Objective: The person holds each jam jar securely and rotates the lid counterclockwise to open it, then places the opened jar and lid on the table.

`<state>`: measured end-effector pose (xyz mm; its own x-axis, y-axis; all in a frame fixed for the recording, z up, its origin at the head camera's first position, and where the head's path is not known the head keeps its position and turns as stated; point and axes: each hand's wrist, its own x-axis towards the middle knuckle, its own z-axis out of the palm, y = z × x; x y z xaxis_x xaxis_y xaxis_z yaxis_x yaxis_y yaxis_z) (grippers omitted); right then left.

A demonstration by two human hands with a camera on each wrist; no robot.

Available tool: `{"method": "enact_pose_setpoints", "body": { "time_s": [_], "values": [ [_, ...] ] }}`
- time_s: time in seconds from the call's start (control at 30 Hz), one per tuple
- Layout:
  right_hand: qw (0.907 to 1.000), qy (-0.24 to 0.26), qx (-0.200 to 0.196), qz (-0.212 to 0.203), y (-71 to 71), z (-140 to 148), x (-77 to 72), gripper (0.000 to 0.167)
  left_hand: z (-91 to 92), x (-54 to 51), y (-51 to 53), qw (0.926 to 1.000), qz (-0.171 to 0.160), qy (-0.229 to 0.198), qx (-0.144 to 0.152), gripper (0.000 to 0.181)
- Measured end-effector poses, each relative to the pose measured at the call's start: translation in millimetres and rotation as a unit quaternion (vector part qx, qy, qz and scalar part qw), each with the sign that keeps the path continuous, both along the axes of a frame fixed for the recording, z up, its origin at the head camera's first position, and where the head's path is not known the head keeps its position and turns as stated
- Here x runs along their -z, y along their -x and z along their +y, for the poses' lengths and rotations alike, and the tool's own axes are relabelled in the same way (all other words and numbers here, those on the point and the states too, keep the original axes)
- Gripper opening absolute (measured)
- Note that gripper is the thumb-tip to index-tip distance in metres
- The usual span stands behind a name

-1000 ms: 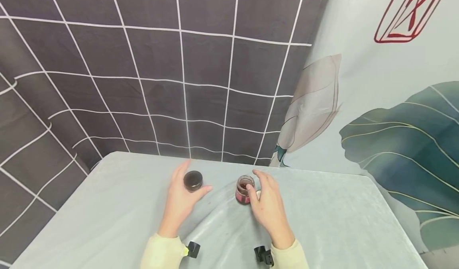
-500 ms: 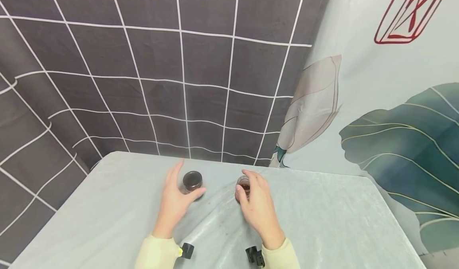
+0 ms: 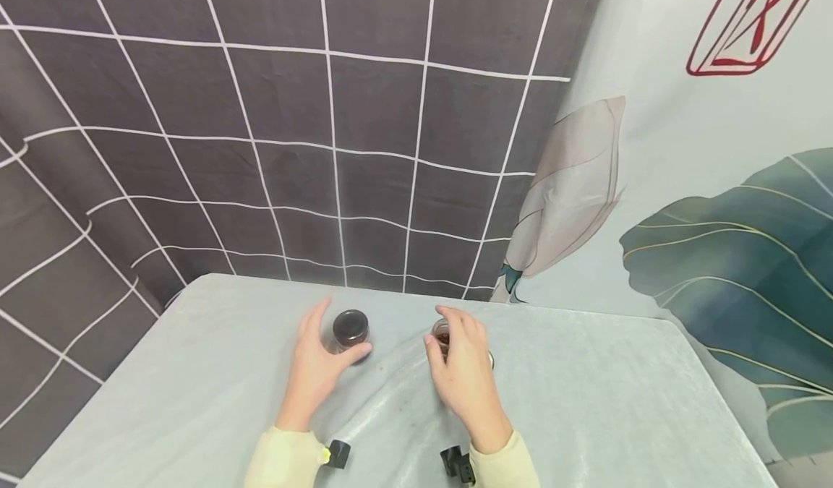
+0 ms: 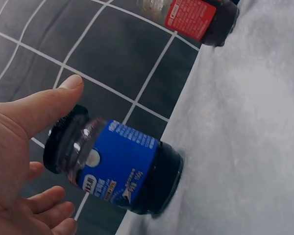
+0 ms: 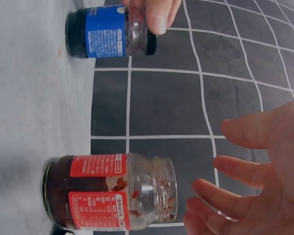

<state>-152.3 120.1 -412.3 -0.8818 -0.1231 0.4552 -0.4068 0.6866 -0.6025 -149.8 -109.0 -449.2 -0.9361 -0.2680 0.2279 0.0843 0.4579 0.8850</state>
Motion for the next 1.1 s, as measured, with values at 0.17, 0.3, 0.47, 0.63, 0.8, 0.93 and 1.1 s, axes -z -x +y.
{"method": "enact_pose_setpoints", "body": {
  "time_s": [0.17, 0.3, 0.47, 0.63, 0.8, 0.93, 1.1],
  "values": [
    [0.9999, -0.002, -0.008, 0.010, 0.0, -3.6, -3.1, 0.043, -2.0, 5.5, 2.3, 1.0000, -0.001, -0.001, -0.004, 0.103],
    [0.9996, -0.003, -0.010, 0.025, 1.7, -7.6, -5.2, 0.044, -3.7, 8.6, 3.7, 1.0000, -0.002, 0.002, -0.002, 0.103],
    [0.9994, 0.000, -0.020, 0.027, 3.0, -13.4, -7.6, 0.045, -5.1, 11.8, 3.5, 1.0000, -0.008, 0.006, 0.001, 0.104],
    [0.9991, 0.002, -0.027, 0.032, 3.2, -19.0, -9.1, 0.044, -5.6, 15.5, 3.4, 0.9999, -0.011, 0.009, 0.002, 0.104],
    [0.9988, 0.006, -0.025, 0.042, 4.6, -26.2, -9.6, 0.044, -6.0, 19.5, 4.7, 0.9999, -0.001, 0.015, 0.001, 0.104],
    [0.9992, 0.003, -0.025, 0.032, 4.9, -31.7, -8.0, 0.044, -5.3, 20.8, 4.8, 0.9998, 0.000, 0.019, 0.002, 0.104],
    [0.9994, 0.003, -0.027, 0.020, 5.2, -38.7, -6.4, 0.044, -5.6, 21.9, 5.6, 0.9997, -0.008, 0.022, 0.002, 0.102]
  ]
}}
